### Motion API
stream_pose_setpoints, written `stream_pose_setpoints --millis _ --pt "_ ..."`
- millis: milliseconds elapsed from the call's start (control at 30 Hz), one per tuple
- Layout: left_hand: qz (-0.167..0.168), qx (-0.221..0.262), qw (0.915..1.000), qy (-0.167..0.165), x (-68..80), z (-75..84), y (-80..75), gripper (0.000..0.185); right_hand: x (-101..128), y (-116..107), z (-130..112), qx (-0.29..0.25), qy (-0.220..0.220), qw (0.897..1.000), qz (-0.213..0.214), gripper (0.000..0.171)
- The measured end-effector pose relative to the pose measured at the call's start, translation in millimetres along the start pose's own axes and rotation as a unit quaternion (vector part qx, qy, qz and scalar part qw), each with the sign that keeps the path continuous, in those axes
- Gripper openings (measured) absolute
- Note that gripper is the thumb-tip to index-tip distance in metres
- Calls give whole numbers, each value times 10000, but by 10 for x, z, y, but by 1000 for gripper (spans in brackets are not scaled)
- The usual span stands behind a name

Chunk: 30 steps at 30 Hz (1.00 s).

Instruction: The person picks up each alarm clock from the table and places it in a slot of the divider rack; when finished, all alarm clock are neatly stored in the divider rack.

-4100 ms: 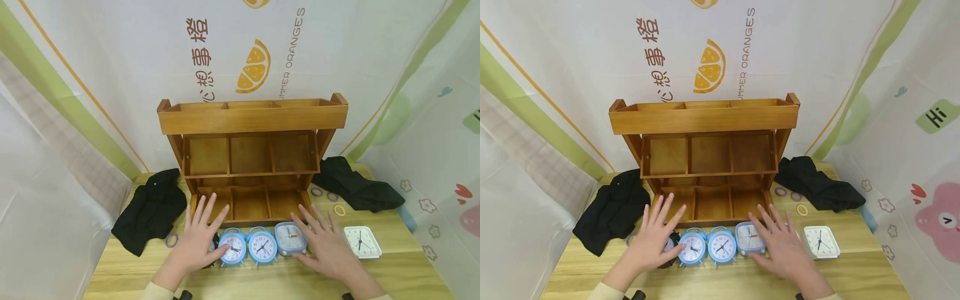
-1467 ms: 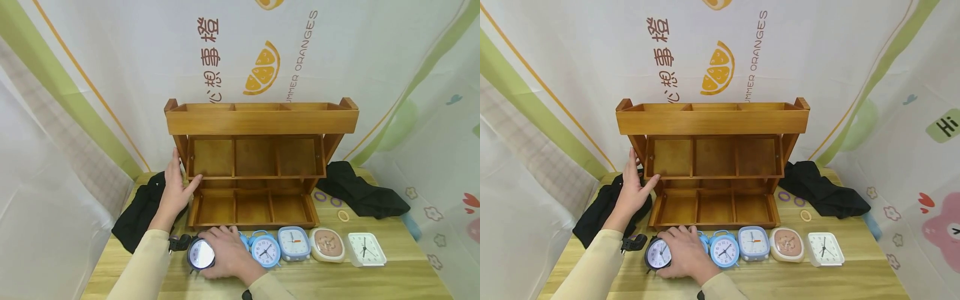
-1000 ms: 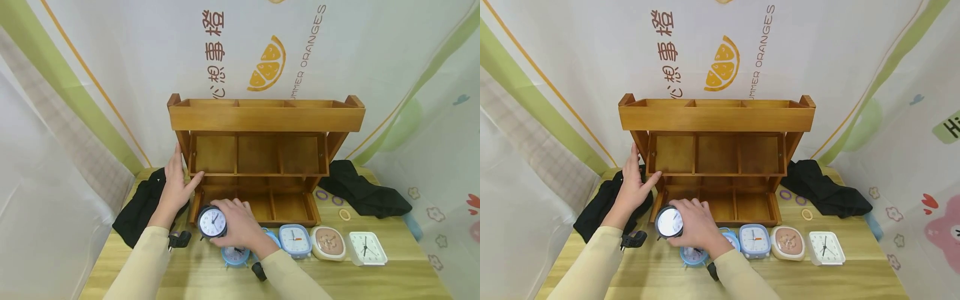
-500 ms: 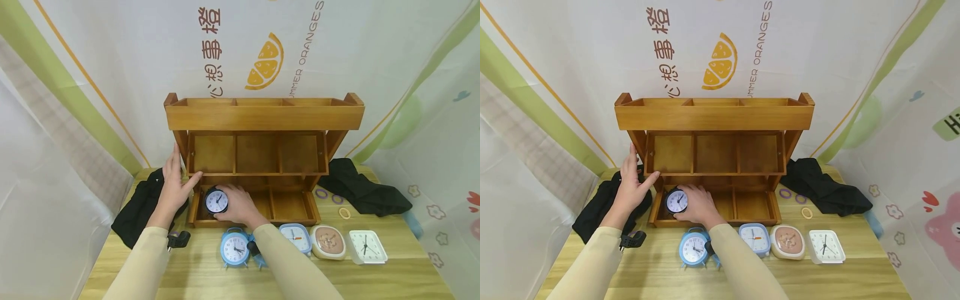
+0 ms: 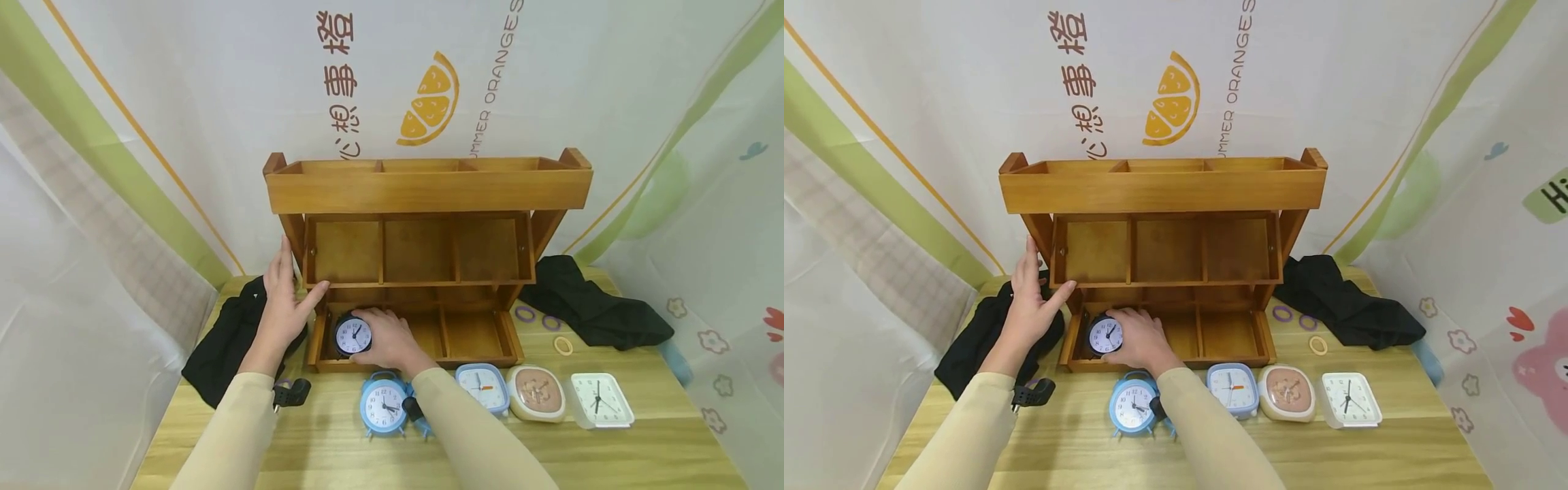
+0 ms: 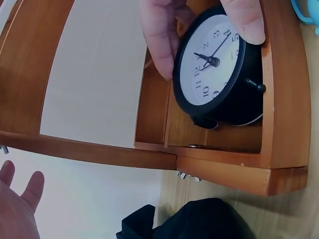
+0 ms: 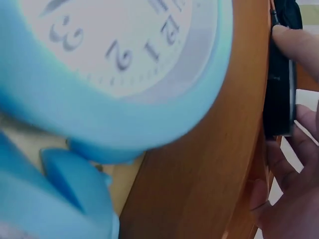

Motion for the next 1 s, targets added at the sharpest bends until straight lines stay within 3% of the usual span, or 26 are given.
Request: stream_pose_setpoints --millis 300,567,733,1000 --pt "-9 -33 10000 28 -19 1 -1 108 -25 4 -31 -15 310 9989 -339 90" --pt "0 -102 9999 -50 8 -25 -11 107 -19 51 -74 -124 439 9977 -506 78" --pt "-48 -139 9998 -93 31 -46 -15 107 61 54 -72 -206 244 9988 -369 77" --pt "-23 -453 9989 -64 7 -32 -11 106 379 -109 33 -406 -309 9987 9 80"
Point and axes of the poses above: each hand's wrist, its own x-axis away from the middle knuckle, its own y-axis out of the palm, z = x × y, the point moved 3 cm from there along -x, towards the middle knuckle, and after that the axes turned 2 degrees about z, right-handed, at the moved point
